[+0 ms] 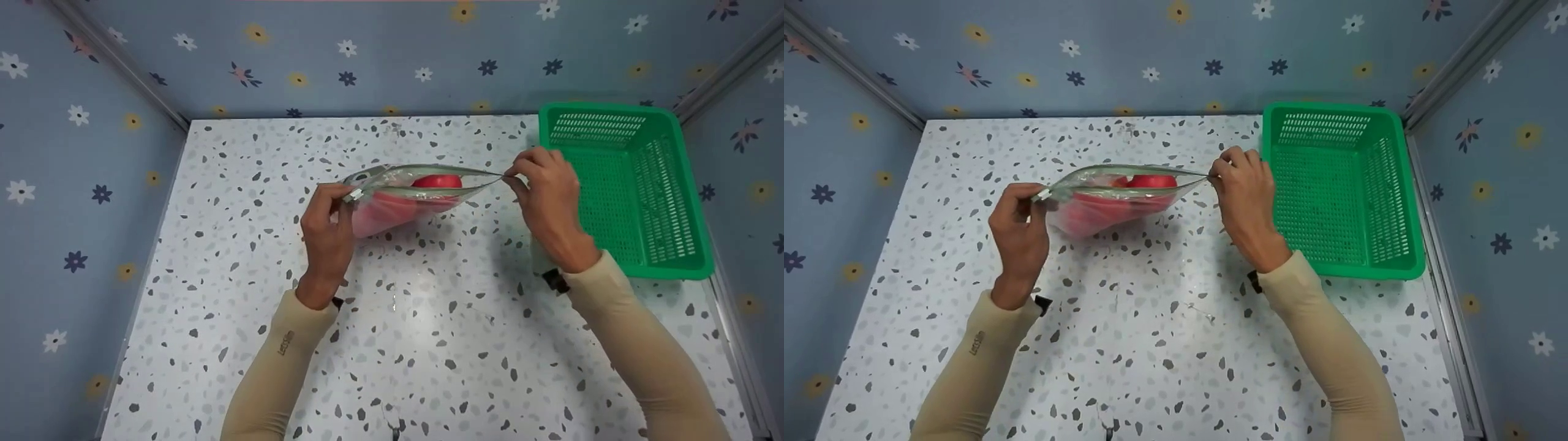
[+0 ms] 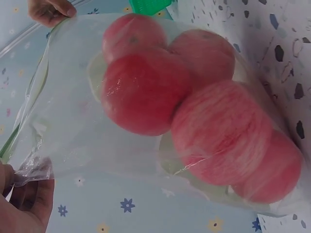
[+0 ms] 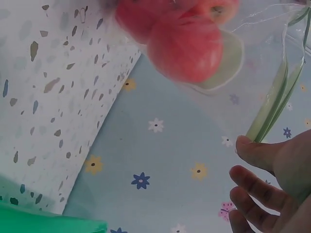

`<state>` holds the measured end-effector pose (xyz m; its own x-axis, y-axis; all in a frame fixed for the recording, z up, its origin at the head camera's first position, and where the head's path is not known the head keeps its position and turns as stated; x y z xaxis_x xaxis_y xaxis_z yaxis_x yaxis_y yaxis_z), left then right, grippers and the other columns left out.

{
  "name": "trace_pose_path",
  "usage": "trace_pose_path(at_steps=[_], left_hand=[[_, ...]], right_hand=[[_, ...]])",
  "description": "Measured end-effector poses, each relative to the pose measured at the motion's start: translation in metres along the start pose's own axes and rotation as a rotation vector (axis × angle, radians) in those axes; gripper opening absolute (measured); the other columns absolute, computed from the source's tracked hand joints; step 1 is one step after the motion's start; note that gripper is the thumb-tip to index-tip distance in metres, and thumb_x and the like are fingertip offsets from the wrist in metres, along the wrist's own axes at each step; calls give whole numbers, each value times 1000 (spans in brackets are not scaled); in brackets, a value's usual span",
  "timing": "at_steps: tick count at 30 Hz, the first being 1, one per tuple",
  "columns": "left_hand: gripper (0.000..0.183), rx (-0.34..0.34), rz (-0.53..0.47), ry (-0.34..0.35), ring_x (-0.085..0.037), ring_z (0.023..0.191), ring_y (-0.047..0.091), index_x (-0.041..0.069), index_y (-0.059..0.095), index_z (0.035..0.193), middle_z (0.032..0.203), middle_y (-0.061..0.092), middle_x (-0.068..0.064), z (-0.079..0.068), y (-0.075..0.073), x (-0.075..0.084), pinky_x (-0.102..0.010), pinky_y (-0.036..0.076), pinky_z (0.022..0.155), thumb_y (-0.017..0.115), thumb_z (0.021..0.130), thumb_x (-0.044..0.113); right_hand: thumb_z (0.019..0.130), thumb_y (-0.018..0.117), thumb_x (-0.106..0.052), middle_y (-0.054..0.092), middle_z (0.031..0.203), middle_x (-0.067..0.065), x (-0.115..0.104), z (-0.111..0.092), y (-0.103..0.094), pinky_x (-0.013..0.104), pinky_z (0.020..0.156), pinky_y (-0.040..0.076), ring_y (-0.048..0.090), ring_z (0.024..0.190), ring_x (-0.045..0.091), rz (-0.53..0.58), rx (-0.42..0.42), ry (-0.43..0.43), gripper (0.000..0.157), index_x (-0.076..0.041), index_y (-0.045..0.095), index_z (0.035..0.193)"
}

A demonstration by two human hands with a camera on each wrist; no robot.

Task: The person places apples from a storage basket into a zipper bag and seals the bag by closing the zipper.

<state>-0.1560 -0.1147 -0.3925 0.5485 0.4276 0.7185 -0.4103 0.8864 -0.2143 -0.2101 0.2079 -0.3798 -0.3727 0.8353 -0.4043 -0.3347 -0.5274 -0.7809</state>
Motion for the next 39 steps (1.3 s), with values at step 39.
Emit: trace_pose_path(at_steps=[39], left_hand=[[5,-25,-165,46,-26,75,69,-8,65,99,94,73,-18,35,16,27,-27,58,73,61,102,-8]], right_hand=[[98,75,-9,69,113,22,-5,0,-96,53,87,45,55,105,44,18,120,-36,13,3,79,94]])
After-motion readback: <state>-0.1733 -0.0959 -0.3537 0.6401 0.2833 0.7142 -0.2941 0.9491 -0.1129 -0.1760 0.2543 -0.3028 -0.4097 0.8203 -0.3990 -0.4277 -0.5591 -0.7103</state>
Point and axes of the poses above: each hand's wrist, its own z-axis towards the middle knuckle, its own y-axis out of the palm, x = y × z, the point moved 8 cm from there along z, towards the middle knuckle
